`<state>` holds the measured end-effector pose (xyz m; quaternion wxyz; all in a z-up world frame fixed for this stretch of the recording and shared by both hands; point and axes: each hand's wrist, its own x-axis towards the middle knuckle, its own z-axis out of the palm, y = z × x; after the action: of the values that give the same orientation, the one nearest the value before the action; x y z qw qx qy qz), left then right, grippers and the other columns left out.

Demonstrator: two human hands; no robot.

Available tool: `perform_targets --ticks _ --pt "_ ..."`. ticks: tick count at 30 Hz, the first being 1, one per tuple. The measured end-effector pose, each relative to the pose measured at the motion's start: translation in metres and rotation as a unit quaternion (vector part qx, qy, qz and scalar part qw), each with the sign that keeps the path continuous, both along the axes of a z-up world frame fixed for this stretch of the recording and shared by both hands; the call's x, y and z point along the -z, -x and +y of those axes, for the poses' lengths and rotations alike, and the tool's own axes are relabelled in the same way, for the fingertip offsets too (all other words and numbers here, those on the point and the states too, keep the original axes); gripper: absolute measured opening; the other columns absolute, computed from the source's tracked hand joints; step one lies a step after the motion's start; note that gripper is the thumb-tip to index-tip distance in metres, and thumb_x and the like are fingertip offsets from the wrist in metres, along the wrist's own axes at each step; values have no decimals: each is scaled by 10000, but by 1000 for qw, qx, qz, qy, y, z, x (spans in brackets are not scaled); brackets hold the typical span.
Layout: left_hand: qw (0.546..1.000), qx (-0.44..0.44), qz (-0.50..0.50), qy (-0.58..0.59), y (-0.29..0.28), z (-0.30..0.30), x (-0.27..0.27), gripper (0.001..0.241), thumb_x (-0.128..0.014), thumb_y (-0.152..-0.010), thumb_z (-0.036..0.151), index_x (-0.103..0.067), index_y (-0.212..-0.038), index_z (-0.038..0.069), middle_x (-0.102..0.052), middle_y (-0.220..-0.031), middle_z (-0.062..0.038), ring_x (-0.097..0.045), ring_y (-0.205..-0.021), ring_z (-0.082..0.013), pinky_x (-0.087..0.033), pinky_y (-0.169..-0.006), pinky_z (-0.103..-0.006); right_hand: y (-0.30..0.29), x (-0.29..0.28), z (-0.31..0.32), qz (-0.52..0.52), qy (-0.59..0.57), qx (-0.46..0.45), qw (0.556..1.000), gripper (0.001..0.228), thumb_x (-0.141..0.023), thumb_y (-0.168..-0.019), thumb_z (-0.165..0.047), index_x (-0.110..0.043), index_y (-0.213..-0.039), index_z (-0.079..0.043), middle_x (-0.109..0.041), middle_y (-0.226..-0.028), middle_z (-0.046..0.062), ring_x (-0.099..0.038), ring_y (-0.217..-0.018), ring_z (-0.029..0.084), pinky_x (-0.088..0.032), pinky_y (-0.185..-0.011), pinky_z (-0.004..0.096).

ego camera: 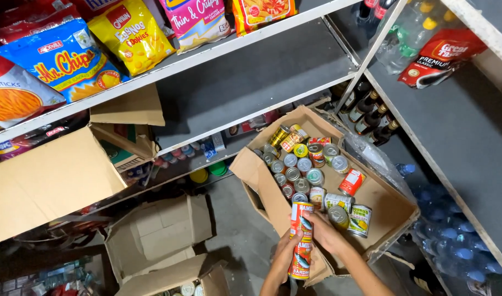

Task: Stocking canned goods from a cardboard box onto a metal shelf.

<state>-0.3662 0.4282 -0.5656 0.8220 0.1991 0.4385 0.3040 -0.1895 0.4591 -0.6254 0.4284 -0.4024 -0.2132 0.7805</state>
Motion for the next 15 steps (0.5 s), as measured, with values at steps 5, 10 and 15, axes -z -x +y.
perform_targets --ticks 5,10,15 --pt "999 -26 22 14 20 -23 50 545 -644 -962 462 -605 -1268 12 -699 -894 -101 -714 -719 -189 -630 -585 -363 -23 -4 9 -261 -10 29 965 527 -570 -952 -361 -498 -1426 -141 -686 -1252 54 -660 -1109 174 -528 -894 361" --pt "995 -64 43 61 32 -25 63 490 -658 -959 438 -588 -1164 -1 -667 -791 -117 -687 -598 -219 -631 -539 -405 -69 69 42 -284 25 130 950 522 -571 -956 -335 -490 -1427 -124 -716 -1186 85 -675 -1015 220 -531 -853 376" --pt "994 -70 41 70 35 -17 67 494 -648 -941 452 -564 -1159 16 -680 -774 -142 -696 -544 -265 -588 -493 -397 -78 79 121 -522 -132 62 840 523 -708 -869 -155 -549 -1355 -45 -716 -1135 164 -718 -1059 257 -579 -902 401"
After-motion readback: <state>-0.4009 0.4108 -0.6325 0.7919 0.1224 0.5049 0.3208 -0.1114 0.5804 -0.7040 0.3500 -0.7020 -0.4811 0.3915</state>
